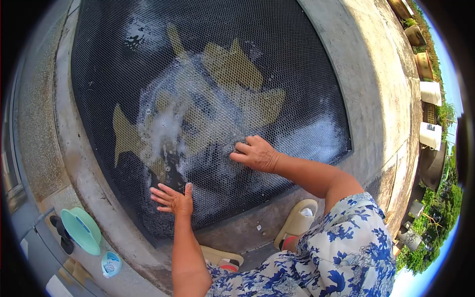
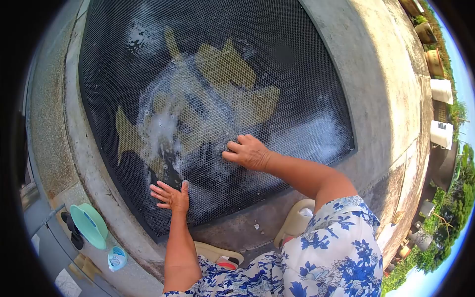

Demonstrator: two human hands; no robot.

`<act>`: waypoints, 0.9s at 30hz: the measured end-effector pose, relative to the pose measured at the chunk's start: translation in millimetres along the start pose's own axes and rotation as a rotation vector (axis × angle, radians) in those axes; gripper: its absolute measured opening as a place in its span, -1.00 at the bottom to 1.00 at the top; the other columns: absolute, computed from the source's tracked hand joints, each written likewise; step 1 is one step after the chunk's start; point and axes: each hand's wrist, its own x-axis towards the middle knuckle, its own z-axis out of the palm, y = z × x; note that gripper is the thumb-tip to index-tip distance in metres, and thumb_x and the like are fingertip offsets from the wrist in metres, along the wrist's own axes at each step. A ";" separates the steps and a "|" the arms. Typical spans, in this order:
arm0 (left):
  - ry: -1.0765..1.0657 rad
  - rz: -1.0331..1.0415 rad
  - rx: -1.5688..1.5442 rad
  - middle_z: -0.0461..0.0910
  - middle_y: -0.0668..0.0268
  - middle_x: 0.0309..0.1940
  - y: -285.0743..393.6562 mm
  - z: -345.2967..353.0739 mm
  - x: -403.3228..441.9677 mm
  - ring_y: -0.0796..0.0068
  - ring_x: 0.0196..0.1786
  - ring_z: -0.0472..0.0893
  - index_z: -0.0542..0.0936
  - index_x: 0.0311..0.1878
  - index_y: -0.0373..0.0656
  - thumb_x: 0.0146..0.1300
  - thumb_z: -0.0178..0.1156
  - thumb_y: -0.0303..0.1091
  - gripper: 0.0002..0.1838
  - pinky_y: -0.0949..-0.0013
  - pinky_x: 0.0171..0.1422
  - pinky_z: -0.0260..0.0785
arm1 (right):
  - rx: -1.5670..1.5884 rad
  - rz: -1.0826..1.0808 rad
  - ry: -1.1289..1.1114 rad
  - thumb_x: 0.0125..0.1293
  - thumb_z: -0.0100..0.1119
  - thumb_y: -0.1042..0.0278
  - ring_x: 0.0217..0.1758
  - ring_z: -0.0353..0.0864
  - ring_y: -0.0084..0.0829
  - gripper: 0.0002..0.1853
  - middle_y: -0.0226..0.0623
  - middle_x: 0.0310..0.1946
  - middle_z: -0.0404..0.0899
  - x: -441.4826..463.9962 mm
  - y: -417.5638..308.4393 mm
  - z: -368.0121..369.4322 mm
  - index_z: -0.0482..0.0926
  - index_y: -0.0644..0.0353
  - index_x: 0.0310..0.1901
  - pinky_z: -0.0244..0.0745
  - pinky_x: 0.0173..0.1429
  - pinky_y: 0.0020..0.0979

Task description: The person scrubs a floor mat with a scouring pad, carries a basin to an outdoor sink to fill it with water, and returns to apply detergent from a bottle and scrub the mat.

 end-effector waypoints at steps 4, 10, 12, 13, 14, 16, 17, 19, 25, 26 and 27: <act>0.000 -0.014 0.002 -0.74 0.04 0.49 0.6 -1.4 1.2 -0.07 0.50 -0.72 -0.46 0.50 -0.17 0.04 -0.05 0.61 0.33 -0.42 0.43 -0.64 | -0.352 0.470 0.163 0.07 0.25 0.36 -0.32 0.47 -0.32 -0.70 -0.37 -0.29 0.46 51.7 136.1 -29.2 0.52 -0.10 -0.12 0.52 -0.27 -0.27; 0.021 -0.016 0.018 -0.72 0.03 0.50 -1.3 2.1 3.4 -0.08 0.51 -0.70 -0.46 0.51 -0.16 0.04 -0.05 0.61 0.33 -0.42 0.43 -0.61 | -0.364 0.828 0.172 0.10 0.30 0.27 -0.12 0.51 -0.22 -0.68 -0.36 -0.20 0.50 80.4 170.5 -46.5 0.52 -0.07 -0.07 0.55 -0.13 -0.24; 0.030 -0.015 0.021 -0.72 0.03 0.50 0.2 3.5 4.2 -0.08 0.51 -0.70 -0.45 0.51 -0.16 0.04 -0.05 0.61 0.33 -0.43 0.43 -0.60 | -0.203 0.611 0.029 0.07 0.32 0.27 -0.19 0.50 -0.26 -0.70 -0.39 -0.24 0.47 48.2 99.2 -36.9 0.48 -0.04 -0.15 0.54 -0.20 -0.27; 0.044 -0.009 0.039 -0.72 0.03 0.50 -1.6 4.0 3.6 -0.08 0.51 -0.70 -0.45 0.51 -0.16 0.03 -0.06 0.61 0.33 -0.43 0.43 -0.60 | -0.202 0.425 0.018 0.02 0.30 0.31 -0.30 0.46 -0.30 -0.72 -0.39 -0.34 0.42 21.6 67.7 -26.6 0.48 -0.06 -0.20 0.50 -0.31 -0.29; 0.052 -0.001 0.023 -0.71 0.02 0.50 -3.6 6.0 4.9 -0.09 0.51 -0.69 -0.44 0.51 -0.17 0.02 -0.06 0.62 0.34 -0.44 0.42 -0.59 | -0.147 0.286 0.033 -0.01 0.28 0.33 -0.39 0.41 -0.33 -0.73 -0.39 -0.41 0.36 -2.6 41.4 -19.0 0.49 -0.08 -0.23 0.44 -0.39 -0.31; 0.060 -0.006 0.034 -0.71 0.02 0.50 -5.1 5.8 7.3 -0.09 0.51 -0.69 -0.45 0.51 -0.17 0.02 -0.06 0.63 0.34 -0.45 0.42 -0.58 | -0.018 0.159 -0.170 -0.12 0.40 0.32 -0.32 0.40 -0.35 -0.56 -0.41 -0.32 0.38 -42.8 2.9 -13.6 0.50 -0.08 -0.13 0.46 -0.26 -0.34; 0.058 -0.006 0.040 -0.71 0.01 0.50 -6.6 7.8 7.5 -0.09 0.51 -0.69 -0.45 0.51 -0.17 0.02 -0.06 0.63 0.34 -0.45 0.42 -0.57 | -0.007 0.174 -0.170 -0.12 0.40 0.32 -0.32 0.40 -0.35 -0.56 -0.41 -0.32 0.38 -41.0 13.1 -18.0 0.50 -0.08 -0.13 0.46 -0.26 -0.34; 0.112 0.021 0.041 -0.68 0.04 0.51 -16.8 19.0 12.7 -0.09 0.52 -0.66 -0.43 0.52 -0.13 0.01 -0.07 0.64 0.33 -0.47 0.41 -0.54 | -0.090 0.206 0.072 -0.02 0.29 0.34 -0.36 0.43 -0.35 -0.66 -0.40 -0.36 0.40 -31.4 70.1 -31.3 0.50 -0.10 -0.15 0.45 -0.36 -0.35; 0.118 0.018 0.022 -0.68 0.05 0.51 -13.5 13.6 12.3 -0.09 0.52 -0.66 -0.44 0.51 -0.11 0.01 -0.09 0.65 0.32 -0.49 0.40 -0.52 | -0.341 1.202 0.290 0.21 0.24 0.27 -0.13 0.51 -0.18 -0.67 -0.34 -0.11 0.49 -10.4 191.9 -64.0 0.51 -0.10 0.03 0.55 -0.09 -0.18; 0.080 0.007 0.032 -0.71 0.03 0.50 -9.8 11.0 11.4 -0.10 0.51 -0.69 -0.47 0.50 -0.13 0.03 -0.10 0.64 0.32 -0.48 0.41 -0.53 | -0.329 1.086 0.235 0.18 0.26 0.27 -0.14 0.51 -0.18 -0.66 -0.34 -0.12 0.49 -10.4 172.5 -63.7 0.50 -0.10 0.02 0.55 -0.09 -0.19; 0.075 0.008 0.022 -0.71 0.03 0.50 -8.5 11.4 11.5 -0.10 0.51 -0.69 -0.47 0.50 -0.13 0.03 -0.10 0.64 0.32 -0.48 0.41 -0.53 | -0.311 0.969 0.181 0.16 0.29 0.27 -0.14 0.51 -0.19 -0.64 -0.35 -0.13 0.49 -11.5 148.7 -59.1 0.50 -0.11 0.01 0.55 -0.09 -0.21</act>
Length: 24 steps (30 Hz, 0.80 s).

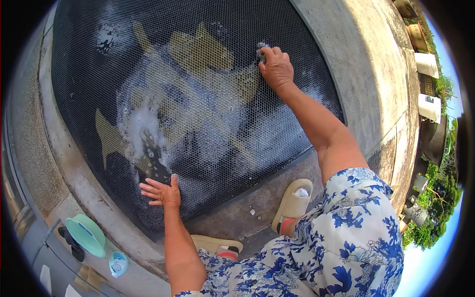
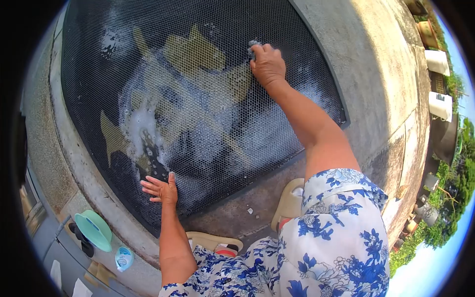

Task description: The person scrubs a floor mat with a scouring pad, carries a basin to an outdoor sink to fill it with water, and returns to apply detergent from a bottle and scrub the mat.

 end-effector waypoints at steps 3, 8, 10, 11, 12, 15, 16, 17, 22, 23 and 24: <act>0.019 0.007 0.012 -0.71 0.03 0.50 -3.0 2.6 1.4 -0.10 0.51 -0.69 -0.47 0.51 -0.12 0.01 -0.12 0.66 0.33 -0.48 0.41 -0.54 | 0.129 -0.410 -0.248 -0.03 0.41 0.25 -0.25 0.44 -0.33 -0.59 -0.44 -0.25 0.43 -108.7 -30.4 -16.0 0.48 -0.17 -0.11 0.51 -0.23 -0.33; 0.022 0.003 0.021 -0.71 0.02 0.50 -5.2 3.3 2.5 -0.11 0.51 -0.68 -0.47 0.51 -0.12 0.02 -0.13 0.66 0.32 -0.48 0.41 -0.54 | 0.278 -0.813 -0.182 -0.05 0.31 0.38 -0.37 0.43 -0.38 -0.67 -0.42 -0.32 0.42 -124.1 -3.9 -14.3 0.49 -0.10 -0.20 0.48 -0.34 -0.37; 0.028 0.007 0.010 -0.71 0.02 0.50 -4.2 3.9 2.8 -0.11 0.51 -0.68 -0.47 0.51 -0.12 0.02 -0.14 0.66 0.32 -0.48 0.41 -0.55 | 0.063 -0.433 -0.106 -0.02 0.35 0.37 -0.24 0.48 -0.26 -0.59 -0.37 -0.19 0.45 -70.4 28.0 -5.9 0.50 -0.06 -0.07 0.52 -0.14 -0.28; 0.032 0.007 0.006 -0.71 0.02 0.50 -5.0 4.8 3.4 -0.11 0.51 -0.68 -0.47 0.51 -0.12 0.02 -0.14 0.66 0.32 -0.48 0.41 -0.55 | 0.007 -0.186 -0.085 0.05 0.32 0.37 -0.19 0.50 -0.21 -0.60 -0.34 -0.15 0.47 -43.7 41.1 -6.1 0.50 -0.07 -0.04 0.53 -0.09 -0.22; 0.038 0.006 -0.002 -0.71 0.02 0.50 -5.5 5.2 5.0 -0.11 0.51 -0.68 -0.47 0.51 -0.11 0.02 -0.14 0.66 0.32 -0.48 0.40 -0.55 | -0.051 -0.019 -0.049 0.11 0.29 0.35 -0.17 0.51 -0.17 -0.62 -0.32 -0.13 0.48 -21.0 52.8 -5.6 0.50 -0.09 0.00 0.53 -0.07 -0.19; 0.046 0.021 -0.006 -0.71 0.01 0.50 -7.2 7.1 6.2 -0.12 0.51 -0.68 -0.47 0.51 -0.11 0.01 -0.14 0.66 0.32 -0.49 0.40 -0.55 | -0.072 0.176 0.006 0.13 0.27 0.31 -0.12 0.50 -0.16 -0.62 -0.31 -0.12 0.48 -12.4 47.0 -0.3 0.49 -0.10 0.03 0.52 -0.04 -0.18; 0.044 0.020 -0.019 -0.71 0.01 0.50 -5.2 5.1 5.9 -0.12 0.51 -0.68 -0.47 0.51 -0.11 0.01 -0.14 0.66 0.32 -0.49 0.40 -0.55 | -0.055 0.157 0.035 0.13 0.28 0.29 -0.11 0.49 -0.17 -0.61 -0.32 -0.11 0.47 -19.5 37.5 0.6 0.49 -0.11 0.03 0.51 -0.03 -0.20; 0.037 0.014 -0.010 -0.71 0.01 0.50 -2.2 2.2 4.6 -0.13 0.51 -0.68 -0.47 0.51 -0.12 0.01 -0.14 0.66 0.32 -0.49 0.40 -0.55 | -0.021 -0.005 -0.065 0.08 0.32 0.30 -0.11 0.46 -0.21 -0.59 -0.35 -0.14 0.45 -46.5 22.8 -2.4 0.48 -0.12 0.01 0.51 -0.03 -0.24; 0.055 0.019 0.007 -0.69 0.00 0.50 -6.6 7.7 5.8 -0.13 0.51 -0.67 -0.46 0.51 -0.13 0.01 -0.14 0.66 0.32 -0.49 0.40 -0.53 | 0.193 -0.741 -0.509 -0.12 0.42 0.35 -0.25 0.43 -0.31 -0.51 -0.41 -0.22 0.42 -188.4 -11.4 -31.3 0.49 -0.12 -0.08 0.50 -0.14 -0.32; 0.053 0.019 0.025 -0.69 0.00 0.50 -9.8 7.8 6.2 -0.13 0.51 -0.67 -0.46 0.51 -0.13 0.01 -0.14 0.66 0.32 -0.49 0.40 -0.53 | 0.207 -0.731 -0.516 -0.12 0.42 0.35 -0.25 0.43 -0.31 -0.51 -0.41 -0.22 0.42 -183.2 -6.1 -30.4 0.49 -0.12 -0.08 0.50 -0.14 -0.32; 0.067 0.024 0.019 -0.69 0.00 0.50 -10.6 9.2 7.9 -0.13 0.51 -0.67 -0.45 0.51 -0.13 0.01 -0.14 0.66 0.32 -0.49 0.40 -0.53 | 0.216 -0.744 -0.427 -0.13 0.41 0.36 -0.26 0.43 -0.31 -0.51 -0.41 -0.23 0.43 -166.4 6.5 -25.3 0.50 -0.11 -0.08 0.50 -0.15 -0.31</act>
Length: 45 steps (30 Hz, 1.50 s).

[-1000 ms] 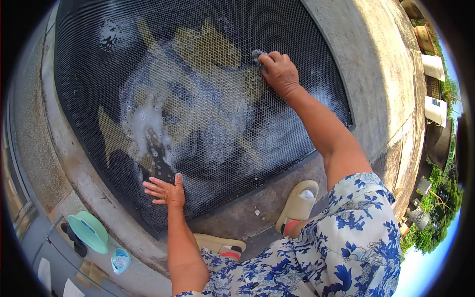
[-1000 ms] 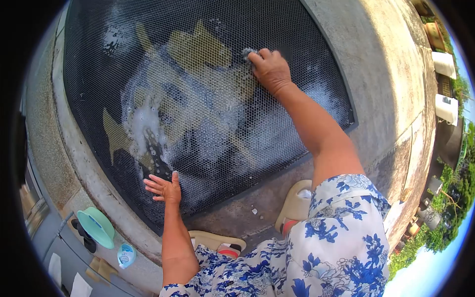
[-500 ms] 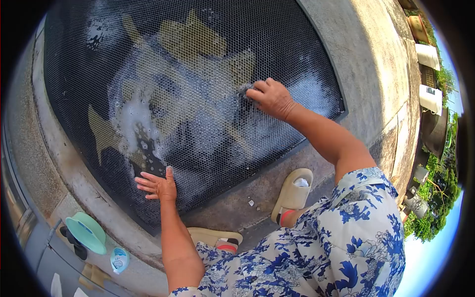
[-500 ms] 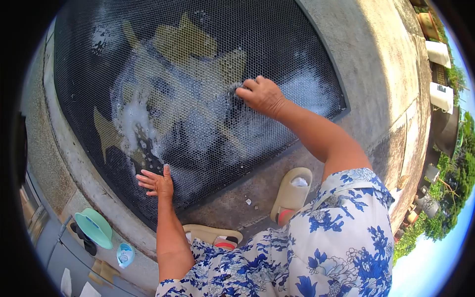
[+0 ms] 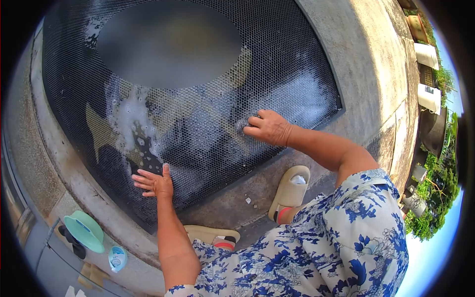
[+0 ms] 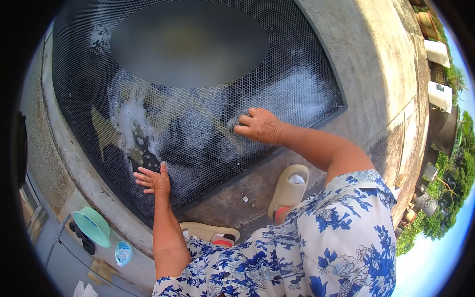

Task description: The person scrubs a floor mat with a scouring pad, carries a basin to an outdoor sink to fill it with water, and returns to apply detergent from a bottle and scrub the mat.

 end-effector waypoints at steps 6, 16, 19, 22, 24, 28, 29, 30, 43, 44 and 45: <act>0.001 -0.008 -0.003 -0.67 0.00 0.51 1.9 0.0 1.0 -0.14 0.52 -0.65 -0.45 0.51 -0.12 0.02 -0.15 0.66 0.31 -0.48 0.41 -0.53 | -0.162 1.136 0.393 0.17 0.25 0.30 -0.13 0.52 -0.14 -0.65 -0.29 -0.09 0.47 31.6 156.9 -48.2 0.49 -0.07 0.01 0.52 -0.06 -0.15; 0.000 -0.021 0.019 -0.68 0.00 0.50 2.9 0.1 2.8 -0.12 0.52 -0.66 -0.44 0.52 -0.12 0.00 -0.14 0.68 0.32 -0.49 0.40 -0.55 | -0.049 -0.075 -0.119 -0.10 0.39 0.36 -0.20 0.44 -0.26 -0.55 -0.41 -0.19 0.43 -17.0 -23.7 7.7 0.49 -0.10 -0.09 0.51 -0.11 -0.28; 0.012 0.002 -0.059 -0.67 0.01 0.51 1.4 -2.1 2.2 -0.12 0.52 -0.66 -0.43 0.52 -0.10 -0.01 -0.15 0.69 0.33 -0.50 0.40 -0.53 | -0.035 0.109 0.095 -0.03 0.31 0.37 -0.24 0.47 -0.23 -0.57 -0.35 -0.17 0.45 -25.5 43.5 -10.5 0.49 -0.09 -0.05 0.52 -0.15 -0.25; 0.015 -0.005 -0.043 -0.67 0.00 0.51 -0.8 2.0 7.7 -0.12 0.52 -0.65 -0.43 0.52 -0.09 -0.02 -0.16 0.70 0.33 -0.50 0.40 -0.53 | -0.194 0.719 0.192 0.13 0.23 0.35 -0.17 0.51 -0.13 -0.63 -0.27 -0.09 0.46 -52.1 117.4 -33.8 0.46 -0.09 0.01 0.52 -0.11 -0.17; 0.013 -0.027 -0.025 -0.66 0.02 0.51 2.9 0.3 6.6 -0.11 0.53 -0.64 -0.43 0.52 -0.09 -0.01 -0.18 0.70 0.32 -0.50 0.40 -0.53 | -0.148 1.149 0.269 0.16 0.24 0.32 -0.11 0.50 -0.08 -0.61 -0.25 -0.03 0.43 -73.1 147.7 -33.5 0.44 -0.08 0.05 0.48 -0.03 -0.10; 0.038 -0.026 0.035 -0.63 0.05 0.52 13.0 -6.9 3.4 -0.09 0.54 -0.58 -0.40 0.53 -0.07 0.11 -0.17 0.60 0.21 -0.49 0.42 -0.44 | -0.063 0.847 0.225 0.12 0.30 0.29 -0.06 0.43 -0.14 -0.59 -0.31 -0.07 0.44 -60.4 55.0 -4.1 0.44 -0.11 0.02 0.44 0.02 -0.17; -0.019 -0.039 0.027 -0.58 0.04 0.53 19.7 -15.3 -2.3 -0.12 0.55 -0.51 -0.36 0.53 -0.06 0.15 -0.16 0.56 0.17 -0.48 0.42 -0.33 | 0.006 0.702 0.218 0.09 0.33 0.28 -0.09 0.43 -0.17 -0.59 -0.33 -0.10 0.44 -59.6 18.9 -1.6 0.44 -0.12 -0.01 0.45 -0.01 -0.20; -0.074 -0.054 0.019 -0.54 0.03 0.54 24.2 -23.8 -7.5 -0.15 0.56 -0.44 -0.31 0.54 -0.06 0.19 -0.14 0.52 0.12 -0.47 0.42 -0.23 | 0.083 0.602 0.142 0.02 0.34 0.38 -0.15 0.43 -0.21 -0.56 -0.34 -0.17 0.43 -58.2 -12.5 5.4 0.47 -0.12 -0.02 0.46 -0.05 -0.23; -0.134 0.429 0.318 -0.44 0.02 0.54 102.5 -23.4 -108.1 -0.34 0.52 -0.25 -0.25 0.55 0.03 -0.06 0.42 0.24 0.30 -0.38 0.28 0.24 | -0.216 1.122 0.423 0.08 0.34 0.28 -0.10 0.49 -0.18 -0.59 -0.32 -0.14 0.47 -155.1 114.6 -1.6 0.47 -0.11 -0.01 0.47 -0.02 -0.23; -0.131 0.421 0.317 -0.44 0.02 0.54 102.5 -23.9 -107.1 -0.34 0.52 -0.26 -0.26 0.55 0.02 -0.05 0.43 0.23 0.31 -0.39 0.26 0.25 | -0.163 1.037 0.438 0.07 0.35 0.27 -0.09 0.49 -0.19 -0.59 -0.32 -0.15 0.46 -137.6 91.3 1.4 0.47 -0.11 -0.02 0.47 -0.03 -0.24; -0.134 0.412 0.284 -0.43 0.02 0.54 104.6 -25.8 -109.3 -0.34 0.52 -0.25 -0.22 0.54 -0.01 -0.06 0.47 0.13 0.29 -0.41 0.29 0.21 | -0.083 0.942 0.369 0.04 0.37 0.26 -0.10 0.48 -0.20 -0.57 -0.35 -0.15 0.46 -120.1 52.9 6.6 0.46 -0.13 -0.02 0.47 -0.03 -0.26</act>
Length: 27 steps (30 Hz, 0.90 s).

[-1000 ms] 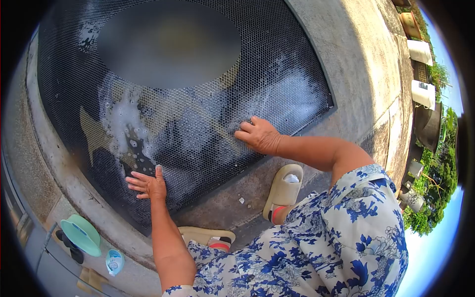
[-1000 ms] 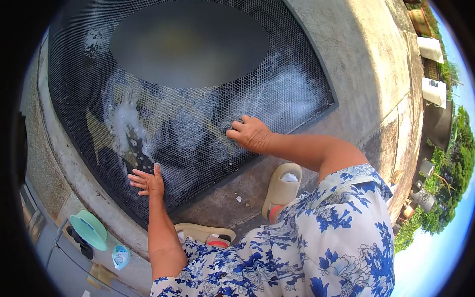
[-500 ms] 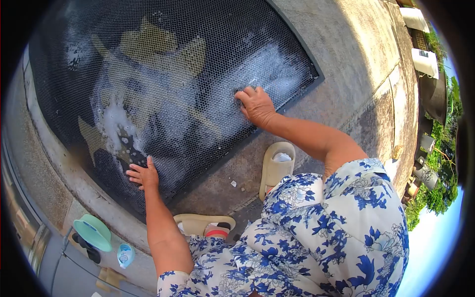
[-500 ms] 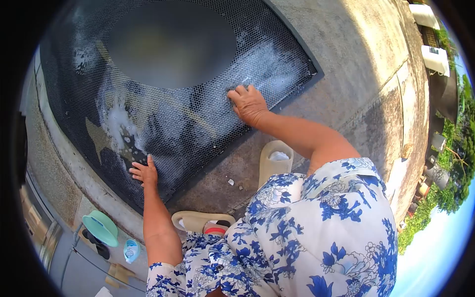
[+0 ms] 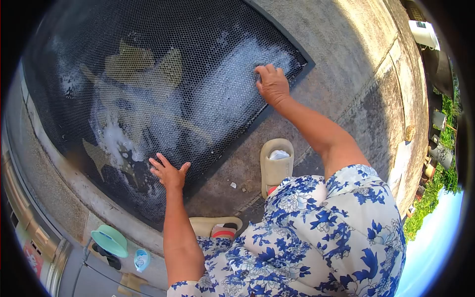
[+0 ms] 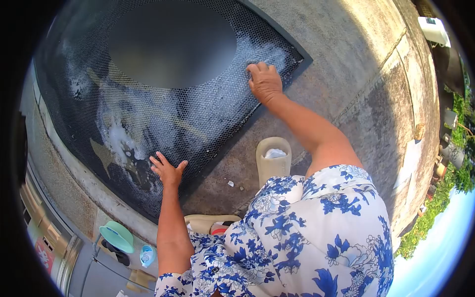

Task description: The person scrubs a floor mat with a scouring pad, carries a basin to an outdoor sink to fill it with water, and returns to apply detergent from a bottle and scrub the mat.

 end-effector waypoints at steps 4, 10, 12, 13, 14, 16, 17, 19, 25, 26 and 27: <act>-0.002 -0.001 -0.037 -0.44 -0.02 0.54 -2.0 3.1 4.2 -0.40 0.50 -0.28 -0.22 0.54 -0.04 -0.08 0.49 0.11 0.30 -0.33 0.37 0.15 | 0.172 -0.716 -0.286 0.02 0.31 0.29 -0.18 0.50 -0.27 -0.67 -0.41 -0.21 0.45 -66.6 -82.2 -4.7 0.51 -0.14 -0.13 0.53 -0.15 -0.29; -0.019 0.010 -0.080 -0.47 -0.08 0.53 -2.2 3.6 4.2 -0.48 0.48 -0.31 -0.25 0.54 -0.11 -0.07 0.51 0.04 0.32 -0.24 0.50 -0.05 | -0.026 -0.034 0.092 0.04 0.34 0.32 -0.17 0.51 -0.19 -0.56 -0.38 -0.17 0.47 37.8 62.0 -4.6 0.48 -0.12 -0.01 0.54 -0.12 -0.23; -0.015 0.007 -0.099 -0.48 -0.07 0.53 -1.6 3.7 5.1 -0.48 0.48 -0.32 -0.25 0.54 -0.09 -0.06 0.51 0.02 0.32 -0.23 0.50 -0.05 | -0.136 0.234 0.212 0.06 0.36 0.29 -0.15 0.50 -0.18 -0.55 -0.34 -0.14 0.47 62.1 90.5 -7.5 0.46 -0.09 0.02 0.50 -0.06 -0.23; -0.016 0.004 -0.109 -0.48 -0.07 0.53 -0.8 4.2 4.7 -0.48 0.48 -0.32 -0.25 0.54 -0.09 -0.06 0.51 0.02 0.32 -0.23 0.50 -0.05 | -0.139 0.225 0.214 0.06 0.36 0.29 -0.15 0.50 -0.18 -0.55 -0.34 -0.14 0.47 60.5 78.7 -5.6 0.46 -0.09 0.02 0.50 -0.06 -0.23; -0.020 0.003 -0.110 -0.48 -0.07 0.53 -0.8 3.8 3.9 -0.48 0.48 -0.32 -0.25 0.54 -0.09 -0.06 0.51 0.02 0.31 -0.23 0.50 -0.06 | -0.084 0.176 0.172 0.06 0.36 0.28 -0.14 0.49 -0.19 -0.56 -0.34 -0.14 0.47 50.9 51.6 0.0 0.46 -0.11 0.01 0.50 -0.06 -0.23; -0.017 -0.005 -0.111 -0.48 -0.07 0.53 1.3 1.1 5.8 -0.49 0.48 -0.33 -0.25 0.54 -0.09 -0.06 0.51 0.02 0.31 -0.24 0.50 -0.07 | 0.055 -0.034 -0.002 0.04 0.37 0.27 -0.12 0.47 -0.21 -0.57 -0.37 -0.15 0.45 18.6 -18.2 3.8 0.48 -0.15 -0.02 0.51 -0.09 -0.24; -0.023 -0.003 -0.130 -0.48 -0.07 0.53 2.4 -0.2 4.9 -0.48 0.48 -0.33 -0.25 0.54 -0.09 -0.07 0.51 0.02 0.32 -0.24 0.51 -0.08 | 0.134 -0.200 -0.157 0.02 0.37 0.26 -0.11 0.47 -0.25 -0.59 -0.40 -0.18 0.44 -2.7 -52.7 -3.0 0.48 -0.17 -0.05 0.52 -0.10 -0.26; -0.030 -0.006 -0.135 -0.49 -0.07 0.53 0.8 0.1 1.7 -0.48 0.48 -0.34 -0.25 0.54 -0.09 -0.07 0.52 0.02 0.32 -0.24 0.51 -0.10 | 0.261 -0.562 -0.233 -0.04 0.37 0.26 -0.22 0.49 -0.29 -0.58 -0.42 -0.22 0.43 -45.8 -97.7 13.5 0.48 -0.18 -0.08 0.54 -0.18 -0.29; 0.001 0.033 -0.147 -0.48 -0.09 0.53 -2.7 3.1 1.4 -0.50 0.48 -0.34 -0.23 0.54 -0.09 -0.09 0.52 0.03 0.32 -0.24 0.51 -0.12 | 0.109 -0.486 0.082 0.06 0.29 0.30 -0.27 0.51 -0.26 -0.65 -0.39 -0.23 0.47 50.7 -19.2 17.9 0.49 -0.17 -0.08 0.54 -0.24 -0.25; 0.003 0.037 -0.140 -0.48 -0.09 0.52 -3.1 4.2 1.9 -0.50 0.48 -0.34 -0.24 0.54 -0.10 -0.09 0.52 0.04 0.33 -0.24 0.51 -0.13 | -0.004 -0.247 0.149 0.13 0.28 0.29 -0.22 0.52 -0.19 -0.66 -0.37 -0.16 0.50 84.1 15.1 16.3 0.50 -0.16 -0.04 0.54 -0.17 -0.22; 0.008 0.033 -0.145 -0.48 -0.09 0.52 -0.4 1.6 2.8 -0.50 0.48 -0.34 -0.24 0.54 -0.10 -0.09 0.52 0.04 0.33 -0.24 0.51 -0.13 | -0.106 0.010 0.175 0.16 0.27 0.29 -0.16 0.52 -0.16 -0.65 -0.35 -0.12 0.51 111.9 41.9 12.7 0.50 -0.14 0.00 0.54 -0.11 -0.20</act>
